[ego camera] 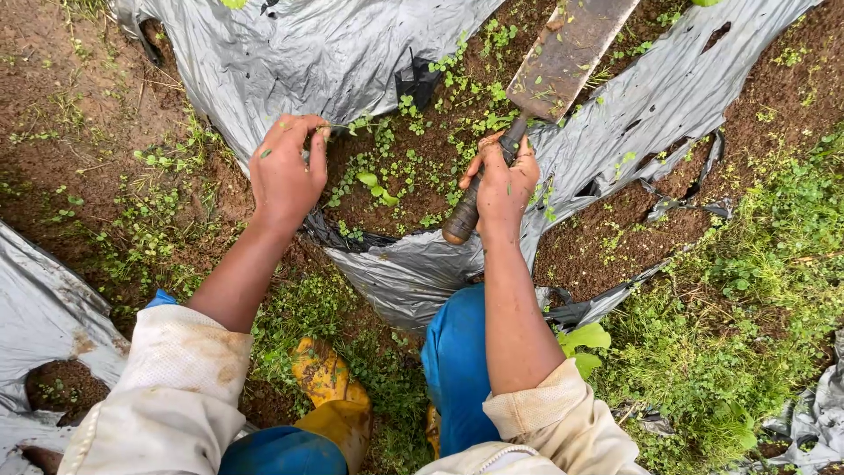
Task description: The person uses a hand hoe to scrape and remove weeds from the soil between rows of plants covered with plastic mulch. They also pull weeds by hand and gather them into piles.
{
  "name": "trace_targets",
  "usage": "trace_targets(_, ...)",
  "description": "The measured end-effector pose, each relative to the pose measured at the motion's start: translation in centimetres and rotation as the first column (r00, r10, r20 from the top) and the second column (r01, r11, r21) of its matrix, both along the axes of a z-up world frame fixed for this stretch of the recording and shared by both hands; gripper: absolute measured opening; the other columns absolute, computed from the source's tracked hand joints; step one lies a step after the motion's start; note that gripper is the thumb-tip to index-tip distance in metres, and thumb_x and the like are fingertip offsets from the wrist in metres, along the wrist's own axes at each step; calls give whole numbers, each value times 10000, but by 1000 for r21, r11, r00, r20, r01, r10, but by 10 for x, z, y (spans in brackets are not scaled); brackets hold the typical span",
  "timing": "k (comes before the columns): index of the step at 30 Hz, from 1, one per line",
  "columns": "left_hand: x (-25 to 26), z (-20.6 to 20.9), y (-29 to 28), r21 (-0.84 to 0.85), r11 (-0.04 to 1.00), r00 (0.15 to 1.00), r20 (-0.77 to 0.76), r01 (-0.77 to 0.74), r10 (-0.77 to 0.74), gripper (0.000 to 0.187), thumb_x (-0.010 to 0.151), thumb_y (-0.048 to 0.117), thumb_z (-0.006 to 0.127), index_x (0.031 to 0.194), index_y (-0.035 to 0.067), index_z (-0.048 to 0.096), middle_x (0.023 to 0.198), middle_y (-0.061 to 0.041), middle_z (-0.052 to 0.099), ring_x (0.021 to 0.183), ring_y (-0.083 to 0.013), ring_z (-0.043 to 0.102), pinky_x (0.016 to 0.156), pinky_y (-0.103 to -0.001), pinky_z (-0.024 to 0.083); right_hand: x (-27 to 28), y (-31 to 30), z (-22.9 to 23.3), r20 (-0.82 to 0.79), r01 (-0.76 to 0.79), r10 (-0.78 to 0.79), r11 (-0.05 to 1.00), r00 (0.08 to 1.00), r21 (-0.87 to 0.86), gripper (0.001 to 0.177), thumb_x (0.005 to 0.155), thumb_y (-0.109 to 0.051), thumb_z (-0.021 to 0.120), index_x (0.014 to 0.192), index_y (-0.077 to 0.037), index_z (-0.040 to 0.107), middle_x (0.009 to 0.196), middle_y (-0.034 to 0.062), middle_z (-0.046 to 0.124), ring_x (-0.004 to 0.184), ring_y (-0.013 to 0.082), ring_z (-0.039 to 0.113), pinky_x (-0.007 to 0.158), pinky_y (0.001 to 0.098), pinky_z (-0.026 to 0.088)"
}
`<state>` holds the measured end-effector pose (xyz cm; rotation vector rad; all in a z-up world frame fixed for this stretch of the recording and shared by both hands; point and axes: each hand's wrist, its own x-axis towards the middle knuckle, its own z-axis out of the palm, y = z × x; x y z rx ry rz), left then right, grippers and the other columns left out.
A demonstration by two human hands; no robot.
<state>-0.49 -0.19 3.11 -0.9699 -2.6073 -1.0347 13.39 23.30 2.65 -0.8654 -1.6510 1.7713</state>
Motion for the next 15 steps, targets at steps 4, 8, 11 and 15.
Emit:
trace_targets(4, 6, 10, 9, 75, 997, 1000, 15, -2, 1, 62, 1019, -14, 712, 1052, -21, 764, 951, -178, 745, 890, -325, 745, 757, -412, 624, -2, 0, 0, -2, 14, -14, 1000, 1000, -7, 84, 988, -69, 567, 1057, -31, 595, 573, 93, 590, 461, 191, 629, 522, 390, 574)
trace_targets(8, 15, 8, 17, 320, 947, 966, 231, 35, -114, 97, 1020, -57, 631, 1062, -26, 713, 954, -179, 711, 899, -338, 711, 830, -444, 588, 0, 0, 0, 6, 13, -13, 1000, 1000, -6, 78, 984, -62, 563, 1047, -29, 596, 568, 100, 584, 462, 199, 629, 522, 393, 573)
trace_targets(11, 6, 2, 18, 479, 878, 956, 257, 2, -142, 125, 1034, -79, 576, 1071, -13, 675, 943, -150, 669, 874, -283, 657, 836, -411, 562, 0, 1, -3, 0, 13, -13, 1000, 1000, 10, 86, 990, -61, 551, 1051, -32, 605, 574, 101, 591, 473, 203, 638, 531, 398, 569)
trace_targets(15, -11, 5, 22, 765, 601, 949, 314, -230, -36, 97, 1067, -70, 528, 1126, -2, 566, 1035, -112, 568, 944, -188, 575, 841, -284, 554, -2, 4, -2, 5, 68, -68, 973, 998, -221, 136, 955, -115, 597, 1052, -77, 509, 596, 88, 518, 412, 201, 472, 447, 360, 460)
